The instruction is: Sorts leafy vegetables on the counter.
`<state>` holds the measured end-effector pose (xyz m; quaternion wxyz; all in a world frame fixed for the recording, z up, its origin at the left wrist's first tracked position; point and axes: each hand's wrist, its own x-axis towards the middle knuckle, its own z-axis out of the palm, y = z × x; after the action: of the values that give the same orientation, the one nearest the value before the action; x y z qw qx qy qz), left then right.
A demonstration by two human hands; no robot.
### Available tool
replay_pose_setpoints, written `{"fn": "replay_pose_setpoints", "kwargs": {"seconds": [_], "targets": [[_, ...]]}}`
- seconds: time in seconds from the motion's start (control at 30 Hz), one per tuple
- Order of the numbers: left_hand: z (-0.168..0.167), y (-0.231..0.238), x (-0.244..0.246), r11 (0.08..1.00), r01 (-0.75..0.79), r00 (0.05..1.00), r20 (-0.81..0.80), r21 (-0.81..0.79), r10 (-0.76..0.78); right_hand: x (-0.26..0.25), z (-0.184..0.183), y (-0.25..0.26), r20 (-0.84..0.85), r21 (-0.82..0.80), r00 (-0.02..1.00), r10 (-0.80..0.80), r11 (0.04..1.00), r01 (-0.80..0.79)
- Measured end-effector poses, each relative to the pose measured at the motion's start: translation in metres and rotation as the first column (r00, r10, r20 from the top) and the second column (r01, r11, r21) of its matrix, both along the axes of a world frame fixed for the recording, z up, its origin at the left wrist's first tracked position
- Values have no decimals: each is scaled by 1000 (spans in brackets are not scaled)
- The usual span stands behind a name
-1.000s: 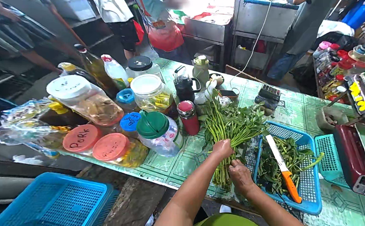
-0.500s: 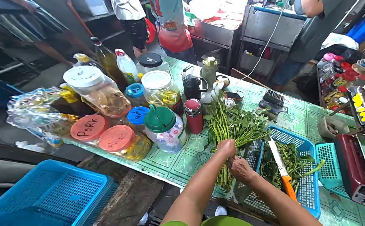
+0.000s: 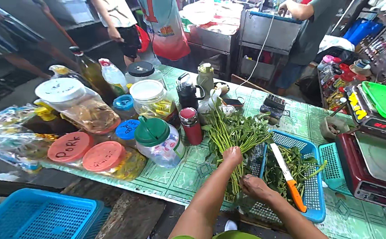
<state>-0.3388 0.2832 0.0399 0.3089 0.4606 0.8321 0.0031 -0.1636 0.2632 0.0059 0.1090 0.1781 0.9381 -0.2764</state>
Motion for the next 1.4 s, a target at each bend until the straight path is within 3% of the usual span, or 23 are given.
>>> {"fn": "replay_pose_setpoints", "kwargs": {"seconds": [0.07,0.2,0.4,0.6,0.83,1.0,1.13,1.17,1.27,1.33,1.4], "targets": [[2,4,1,1000,-5,1000,-9,-17,5,0,-2,-2,-101,14,994,-31,999,32],[4,12,-6,999,-7,1000,8,-37,8,-19,-4,-6,-300,-149,929,-218,972,180],[-3,12,-8,998,-20,1000,-9,-52,19,-55,24,-22,110,-82,953,-281,953,291],[-4,8,-4,997,-51,998,-27,-56,49,-70,42,-51,181,-3,934,-309,949,315],[-2,12,-3,995,-84,996,-29,-54,82,-43,28,-50,170,-8,933,-316,947,322],[6,22,7,991,-117,993,-16,-70,117,0,8,-58,-65,47,921,-385,920,388],[1,26,4,990,-130,991,-37,-58,128,47,-16,-100,-249,95,906,-341,923,374],[1,27,1,990,-130,991,-26,-56,129,58,-24,-106,-254,70,894,-370,915,398],[-2,29,-5,989,-140,986,87,-48,144,80,-27,-89,-256,-230,794,-551,833,504],[8,22,-9,978,-207,928,308,-40,209,79,-13,-69,-279,-550,622,-732,653,521],[23,0,-8,943,-333,713,652,-8,258,73,3,-53,-251,-794,406,-879,427,433]]}}
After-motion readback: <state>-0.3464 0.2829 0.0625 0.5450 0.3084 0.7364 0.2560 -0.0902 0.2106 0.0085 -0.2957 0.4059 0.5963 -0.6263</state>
